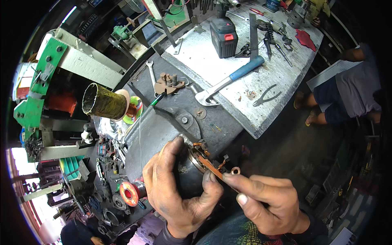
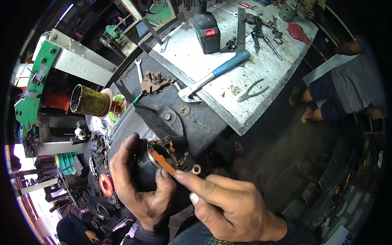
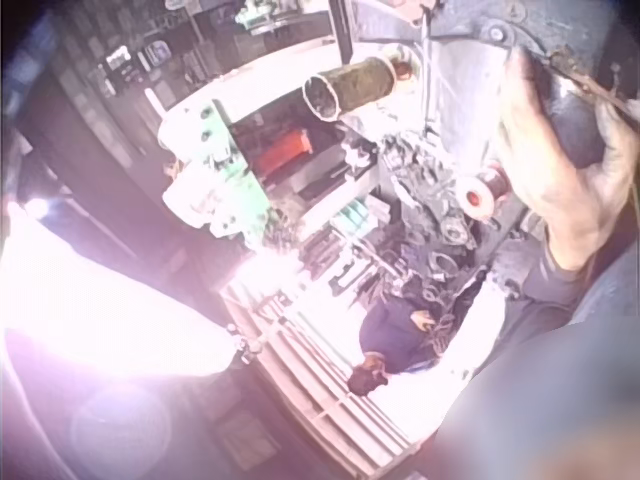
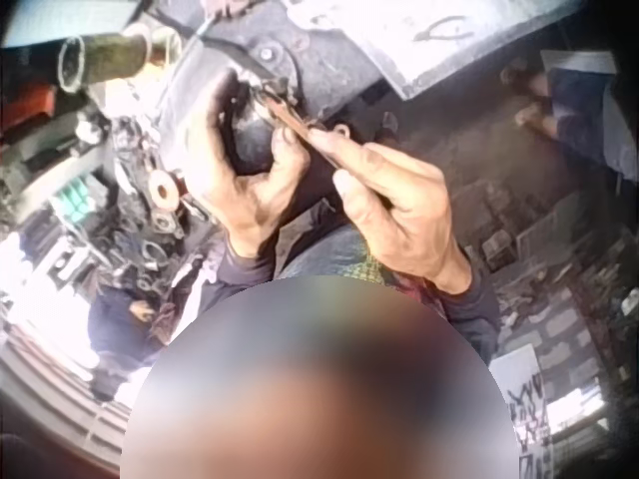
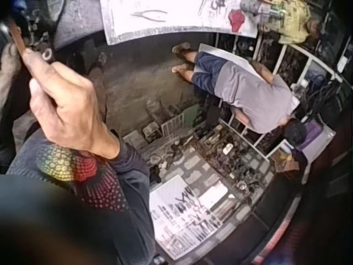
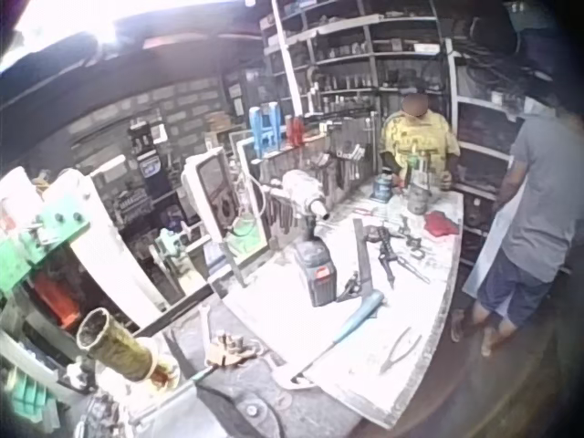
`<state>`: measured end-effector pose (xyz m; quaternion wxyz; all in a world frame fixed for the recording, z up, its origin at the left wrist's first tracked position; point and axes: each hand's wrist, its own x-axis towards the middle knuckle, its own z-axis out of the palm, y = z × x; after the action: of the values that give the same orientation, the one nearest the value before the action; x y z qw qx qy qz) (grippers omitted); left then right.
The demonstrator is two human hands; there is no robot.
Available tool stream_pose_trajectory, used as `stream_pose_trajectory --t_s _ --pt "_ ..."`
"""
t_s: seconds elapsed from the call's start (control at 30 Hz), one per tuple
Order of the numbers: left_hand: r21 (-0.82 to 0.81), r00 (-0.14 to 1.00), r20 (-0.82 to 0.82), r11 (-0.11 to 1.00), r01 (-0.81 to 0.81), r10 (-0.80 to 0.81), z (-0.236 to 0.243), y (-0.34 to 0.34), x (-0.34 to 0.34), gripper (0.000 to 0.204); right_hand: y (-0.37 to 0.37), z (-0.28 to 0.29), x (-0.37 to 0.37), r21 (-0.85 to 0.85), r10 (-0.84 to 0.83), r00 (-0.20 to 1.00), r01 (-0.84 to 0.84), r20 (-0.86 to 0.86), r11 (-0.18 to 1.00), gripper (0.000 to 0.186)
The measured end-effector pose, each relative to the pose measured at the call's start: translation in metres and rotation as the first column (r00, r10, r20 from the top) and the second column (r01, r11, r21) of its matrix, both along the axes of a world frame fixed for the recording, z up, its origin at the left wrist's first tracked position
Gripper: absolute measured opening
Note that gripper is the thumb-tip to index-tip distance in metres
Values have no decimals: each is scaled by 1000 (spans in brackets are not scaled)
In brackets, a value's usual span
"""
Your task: The person grinds a small metal part at a bench grinder, then moves to a workbench to assemble a cylindrical electrical component. They use a lighter to heat the part, cut copper wire with pliers, and insert the wire into the component.
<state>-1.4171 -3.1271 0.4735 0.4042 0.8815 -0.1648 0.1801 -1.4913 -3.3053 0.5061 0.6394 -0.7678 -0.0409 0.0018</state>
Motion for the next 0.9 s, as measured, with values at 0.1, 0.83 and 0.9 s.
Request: stream_pose_trajectory --t_s 0.1,0.83,0.9 --pt "18 1000 9 1000 -5 5 -1 1 0 63 4 0 -1 -25 -78 994 80 74 996 40" --pt "55 1000 3 998 -1 0 2 0 -1 66 11 1 -9 62 -62 996 66 -60 996 39" --pt "48 1000 -4 999 13 -13 2 -1 -1 65 12 2 -9 75 -96 994 99 -47 992 39"
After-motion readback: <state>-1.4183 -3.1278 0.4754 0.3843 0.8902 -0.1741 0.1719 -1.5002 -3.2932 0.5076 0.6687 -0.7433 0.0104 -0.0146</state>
